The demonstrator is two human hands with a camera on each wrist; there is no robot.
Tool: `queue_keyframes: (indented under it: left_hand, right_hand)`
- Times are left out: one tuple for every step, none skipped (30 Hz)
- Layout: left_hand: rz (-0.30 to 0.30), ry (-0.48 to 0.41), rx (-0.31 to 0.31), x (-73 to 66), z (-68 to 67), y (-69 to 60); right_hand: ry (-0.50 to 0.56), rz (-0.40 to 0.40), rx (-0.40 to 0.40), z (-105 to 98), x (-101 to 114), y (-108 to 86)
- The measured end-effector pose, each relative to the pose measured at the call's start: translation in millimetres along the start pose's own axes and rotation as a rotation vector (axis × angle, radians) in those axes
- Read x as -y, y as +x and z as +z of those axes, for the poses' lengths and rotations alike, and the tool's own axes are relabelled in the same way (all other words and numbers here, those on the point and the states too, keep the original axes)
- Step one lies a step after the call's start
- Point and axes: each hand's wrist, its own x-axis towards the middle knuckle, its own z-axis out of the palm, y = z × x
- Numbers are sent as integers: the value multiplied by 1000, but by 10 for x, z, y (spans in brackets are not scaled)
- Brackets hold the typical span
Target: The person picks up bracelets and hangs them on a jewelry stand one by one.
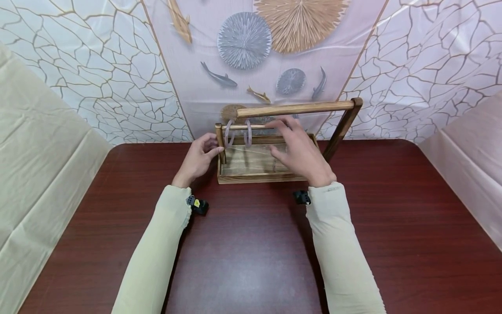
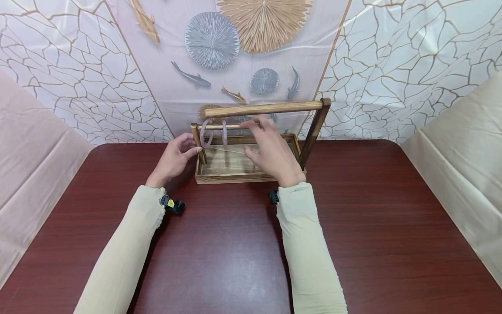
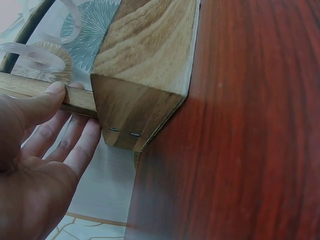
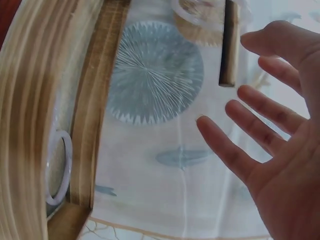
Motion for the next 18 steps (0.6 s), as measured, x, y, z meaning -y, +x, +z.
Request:
queue_keyframes:
  left_hand:
    - [-2, 1, 1, 2, 1, 3]
    - [-6, 2, 1, 4, 3, 7]
    - [-11, 4, 3, 9, 4, 9]
    - [-15, 5, 4, 12, 6, 12]
    - [-21, 5, 5, 15, 8, 14]
    - [-28, 4, 7, 18, 11, 16]
    - [-32, 3, 8, 17, 13, 17]
    - [-33, 7, 8, 13, 14, 13]
    - [-33, 11, 8, 14, 12, 12]
    - [-34, 12, 7, 6, 11, 9]
    - [-29, 15, 6, 3, 9, 5]
    - [-23, 16, 4, 1, 7, 2]
    - [-15, 20, 2, -2, 4, -1]
    - [-9, 23, 0, -3, 0, -4]
    - [-6, 21, -1, 0, -2, -4]
    - [-4, 18, -1, -5, -1, -7]
    - [1, 19, -2, -3, -3, -8]
    - [1, 16, -2, -6, -5, -8]
  right_hand:
    - [1, 4, 3, -17, -7, -7]
    - [2, 6, 7, -32, -15, -12]
    - [6, 6, 13, -45, -28, -16]
    - [9, 9, 20, -60, -38, -22]
    - [16, 11, 26, -77, -48, -29]
    - [27, 13, 32, -92, -58, -37]
    - [40, 18, 38, -108, -66, -46]
    - [52, 24, 46, -124, -75, -54]
    - [66, 33, 53, -143, -80, -62]
    - [78, 40, 57, -163, -80, -72]
    - [89, 48, 62, -184, -82, -81]
    - [97, 54, 65, -200, -87, -91]
    - [104, 60, 67, -218, -90, -99]
    - [113, 68, 69, -235, -93, -108]
    - [120, 77, 68, -252, -96, -119]
    - [125, 86, 67, -264, -105, -129]
    - [138, 102, 69, -276, -114, -140]
    - [146, 118, 67, -283, -124, -150]
